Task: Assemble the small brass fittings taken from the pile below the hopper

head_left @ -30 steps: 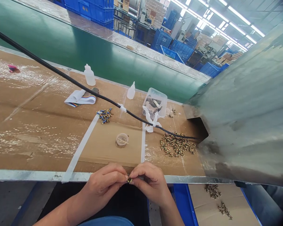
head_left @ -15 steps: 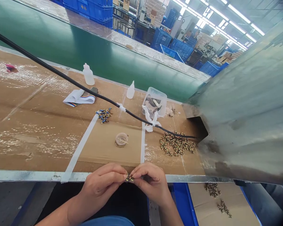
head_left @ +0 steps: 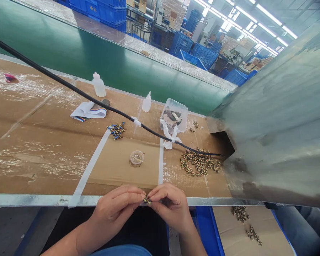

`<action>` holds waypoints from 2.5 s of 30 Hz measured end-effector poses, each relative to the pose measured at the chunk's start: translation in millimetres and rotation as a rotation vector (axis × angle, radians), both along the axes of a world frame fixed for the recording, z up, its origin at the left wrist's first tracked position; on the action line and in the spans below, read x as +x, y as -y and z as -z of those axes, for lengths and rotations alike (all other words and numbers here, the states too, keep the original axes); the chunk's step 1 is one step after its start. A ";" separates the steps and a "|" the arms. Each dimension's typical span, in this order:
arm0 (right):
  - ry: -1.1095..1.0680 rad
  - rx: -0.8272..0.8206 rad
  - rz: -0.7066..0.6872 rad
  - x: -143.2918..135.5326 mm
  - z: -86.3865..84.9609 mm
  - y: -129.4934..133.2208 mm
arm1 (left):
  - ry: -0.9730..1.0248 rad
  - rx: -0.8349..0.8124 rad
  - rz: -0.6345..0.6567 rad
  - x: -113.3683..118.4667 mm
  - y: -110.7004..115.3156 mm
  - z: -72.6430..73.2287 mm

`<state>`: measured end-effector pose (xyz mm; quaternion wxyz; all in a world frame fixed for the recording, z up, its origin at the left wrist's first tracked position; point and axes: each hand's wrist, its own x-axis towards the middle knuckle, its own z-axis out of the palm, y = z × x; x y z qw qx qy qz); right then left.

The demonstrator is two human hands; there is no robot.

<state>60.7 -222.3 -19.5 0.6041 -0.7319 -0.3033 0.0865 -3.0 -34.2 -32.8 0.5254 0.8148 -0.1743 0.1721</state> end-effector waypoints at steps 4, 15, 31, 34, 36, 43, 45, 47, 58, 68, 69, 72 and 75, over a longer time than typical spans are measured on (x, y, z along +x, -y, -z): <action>-0.005 -0.002 0.016 -0.8 0.7 -0.1 | -0.040 -0.008 0.013 0.1 0.6 4.4; -0.031 -0.006 0.036 -2.0 3.9 -0.6 | -0.121 -0.042 -0.005 5.6 -0.3 -9.9; -0.012 -0.038 0.043 -1.8 3.1 -2.7 | -0.159 -0.097 -0.040 7.1 1.7 -10.0; -0.013 -0.038 0.050 -2.2 2.7 -3.2 | -0.192 -0.093 -0.071 6.9 1.8 -9.7; -0.013 -0.037 0.052 -2.4 2.5 -3.3 | -0.214 -0.095 -0.085 6.7 1.9 -8.6; -0.019 -0.044 0.054 -4.0 4.2 -2.6 | -0.224 -0.088 -0.112 5.2 3.0 -2.6; -0.021 -0.040 0.057 -4.2 4.7 -2.9 | -0.224 -0.086 -0.111 5.2 3.2 -1.9; -0.030 -0.036 0.061 -4.1 4.7 -3.5 | -0.232 -0.089 -0.108 5.7 3.5 -2.2; -0.131 -0.044 0.068 -5.3 8.1 -3.0 | -0.210 -0.094 -0.175 3.3 4.9 -1.2; 0.059 -0.173 0.105 -8.1 -4.9 -12.2 | -0.349 -0.168 -0.226 5.3 9.3 -3.4; 0.058 -0.172 0.111 -8.9 -4.4 -13.1 | -0.392 -0.198 -0.219 5.5 9.1 -4.0; 0.066 -0.166 0.134 -10.7 -1.9 -15.2 | -0.497 -0.305 -0.172 7.1 7.5 -6.9; 0.109 -0.168 0.142 -11.5 0.5 -16.4 | -0.607 -0.425 -0.100 8.7 5.0 -10.4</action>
